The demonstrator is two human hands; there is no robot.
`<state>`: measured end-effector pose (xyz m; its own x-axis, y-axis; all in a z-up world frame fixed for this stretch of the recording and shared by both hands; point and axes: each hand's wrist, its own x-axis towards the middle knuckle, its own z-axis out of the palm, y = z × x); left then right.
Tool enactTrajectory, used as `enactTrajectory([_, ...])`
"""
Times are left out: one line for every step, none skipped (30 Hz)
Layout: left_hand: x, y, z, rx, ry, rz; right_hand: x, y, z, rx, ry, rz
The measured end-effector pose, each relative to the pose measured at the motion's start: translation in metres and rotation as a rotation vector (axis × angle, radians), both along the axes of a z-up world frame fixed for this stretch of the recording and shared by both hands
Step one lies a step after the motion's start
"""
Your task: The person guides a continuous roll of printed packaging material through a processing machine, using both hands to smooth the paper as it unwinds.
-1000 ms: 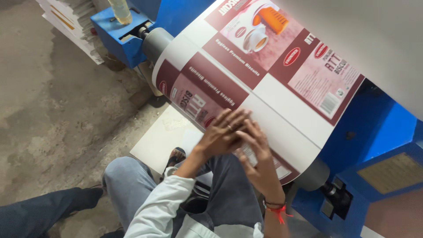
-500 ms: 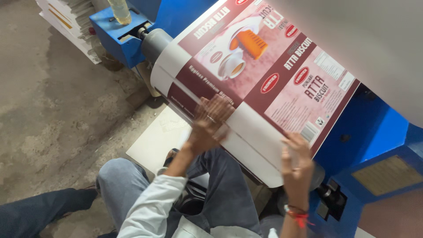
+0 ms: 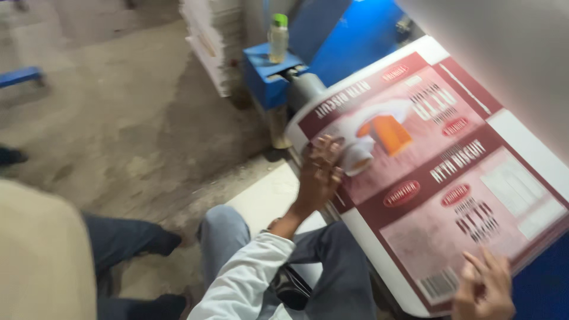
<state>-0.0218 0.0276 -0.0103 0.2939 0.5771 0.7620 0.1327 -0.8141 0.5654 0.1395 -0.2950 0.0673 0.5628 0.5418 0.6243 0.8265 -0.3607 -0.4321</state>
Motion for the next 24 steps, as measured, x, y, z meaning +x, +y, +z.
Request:
enactTrajectory([-0.001,-0.003,-0.002,0.088,0.101,0.001,0.006,0.008,-0.01,-0.023,-0.007,0.061])
enactTrajectory([0.001,-0.01,-0.003,0.175,0.205,-0.017,0.007,0.011,-0.017,-0.045,-0.013,0.104])
enactTrajectory([0.008,-0.023,-0.005,0.204,0.208,-0.135,0.006,0.016,-0.021,-0.067,-0.02,0.147])
enactTrajectory([0.014,-0.037,-0.006,0.237,0.208,-0.266,0.001,0.019,-0.021,-0.086,-0.029,0.175])
enactTrajectory([0.018,-0.05,-0.007,0.264,0.224,-0.336,-0.005,0.024,-0.02,-0.106,-0.039,0.204])
enactTrajectory([0.023,-0.065,-0.008,0.288,0.237,-0.411,-0.012,0.027,-0.017,-0.127,-0.05,0.227])
enactTrajectory([0.027,-0.079,-0.01,0.312,0.25,-0.486,-0.022,0.035,-0.02,-0.145,-0.045,0.257])
enactTrajectory([0.03,-0.091,-0.011,0.333,0.261,-0.563,-0.028,0.042,-0.02,-0.166,-0.04,0.286])
enactTrajectory([0.031,-0.096,-0.012,0.353,0.273,-0.64,-0.027,0.045,-0.018,-0.193,-0.064,0.268])
enactTrajectory([0.031,-0.093,-0.013,0.345,0.259,-0.599,-0.025,0.046,-0.019,-0.221,-0.086,0.251])
enactTrajectory([0.031,-0.084,-0.013,0.337,0.246,-0.558,-0.021,0.044,-0.022,-0.248,-0.109,0.234])
enactTrajectory([0.03,-0.072,-0.011,0.329,0.233,-0.516,-0.013,0.035,-0.023,-0.244,-0.049,0.147])
enactTrajectory([0.024,-0.06,-0.011,0.256,0.218,-0.422,-0.001,0.023,-0.023,-0.239,0.011,0.06])
enactTrajectory([0.019,-0.045,-0.01,0.182,0.202,-0.328,0.016,0.012,-0.024,-0.315,-0.048,-0.023])
enactTrajectory([0.017,-0.025,-0.009,0.21,0.199,-0.159,0.032,0.001,-0.026,-0.392,-0.106,-0.105])
enactTrajectory([0.014,-0.01,-0.008,0.236,0.194,0.008,0.044,-0.01,-0.029,-0.369,-0.11,-0.146])
enactTrajectory([0.009,-0.003,-0.008,0.129,0.163,0.006,0.052,-0.018,-0.03,-0.346,-0.115,-0.186])
enactTrajectory([0.003,0.003,-0.01,0.022,0.13,0.006,0.057,-0.021,-0.029,-0.322,-0.123,-0.225])
enactTrajectory([0.001,0.005,-0.01,-0.086,0.097,0.004,0.056,-0.024,-0.027,-0.303,-0.087,-0.176])
enactTrajectory([0.005,0.002,-0.009,-0.019,0.081,-0.075,0.048,-0.023,-0.023,-0.279,-0.048,-0.126])
enactTrajectory([0.013,-0.008,-0.009,0.048,0.065,-0.155,0.037,-0.019,-0.017,-0.255,-0.009,-0.077])
enactTrajectory([0.02,-0.021,-0.01,0.11,0.05,-0.232,0.025,-0.01,-0.012,-0.253,0.06,-0.009])
enactTrajectory([0.025,-0.038,-0.013,0.167,0.135,-0.319,0.011,0.004,-0.011,-0.25,0.129,0.059])
enactTrajectory([0.031,-0.058,-0.014,0.227,0.22,-0.408,-0.008,0.021,-0.014,-0.242,0.118,0.065])
